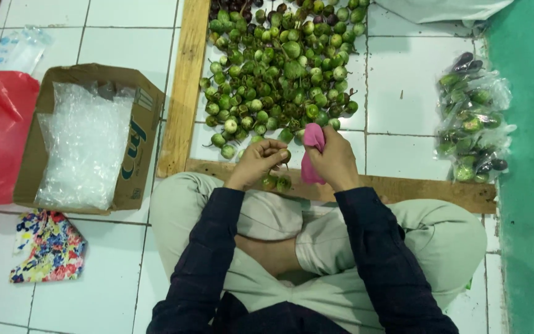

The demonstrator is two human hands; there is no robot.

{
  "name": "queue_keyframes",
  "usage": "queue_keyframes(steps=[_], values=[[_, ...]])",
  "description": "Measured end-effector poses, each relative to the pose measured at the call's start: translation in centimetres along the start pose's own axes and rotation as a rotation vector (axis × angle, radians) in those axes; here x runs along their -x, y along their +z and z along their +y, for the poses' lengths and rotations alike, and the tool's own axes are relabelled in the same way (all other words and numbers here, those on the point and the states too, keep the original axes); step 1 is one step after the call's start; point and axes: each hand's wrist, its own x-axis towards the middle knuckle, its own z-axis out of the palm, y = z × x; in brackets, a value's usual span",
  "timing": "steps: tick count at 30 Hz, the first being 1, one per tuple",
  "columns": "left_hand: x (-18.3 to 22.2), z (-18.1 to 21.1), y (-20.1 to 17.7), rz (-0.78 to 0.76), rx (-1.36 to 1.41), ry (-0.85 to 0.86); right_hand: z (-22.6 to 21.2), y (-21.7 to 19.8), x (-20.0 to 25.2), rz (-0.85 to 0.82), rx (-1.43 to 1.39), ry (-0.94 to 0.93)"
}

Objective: Cleaning small green vegetables by wiping them individually with a cloth

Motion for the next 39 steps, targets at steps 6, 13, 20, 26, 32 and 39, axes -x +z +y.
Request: queue_keyframes(steps=[6, 13, 20, 26, 32, 39], values=[[0.9, -0.1, 1.1, 0.057, -0.563, 0.102, 1.8, -0.2, -0.3, -0.178, 0.190, 0.076], [0.7, -2.4, 1.1, -0.011, -0.841, 0.115, 4.3, 0.4, -0.2, -0.296, 0.322, 0.153], [0.4, -3.8, 0.5, -0.063, -0.930, 0.113, 6.4, 3.1, 0.0, -0.336, 0.480, 0.290], [1.7, -1.9, 1.2, -0.074, -0.972, 0.060, 6.7, 4.5, 1.3, -0.243, 0.595, 0.262], [1.1, -3.8, 1.0, -0.045, -0.895, 0.086, 3.8, 5.9, 5.8, 0.100, 0.633, -0.073], [1.7, -2.8, 1.1, -0.002, -0.913, 0.119, 5.1, 7.2, 5.4, 0.020, 0.484, -0.064]])
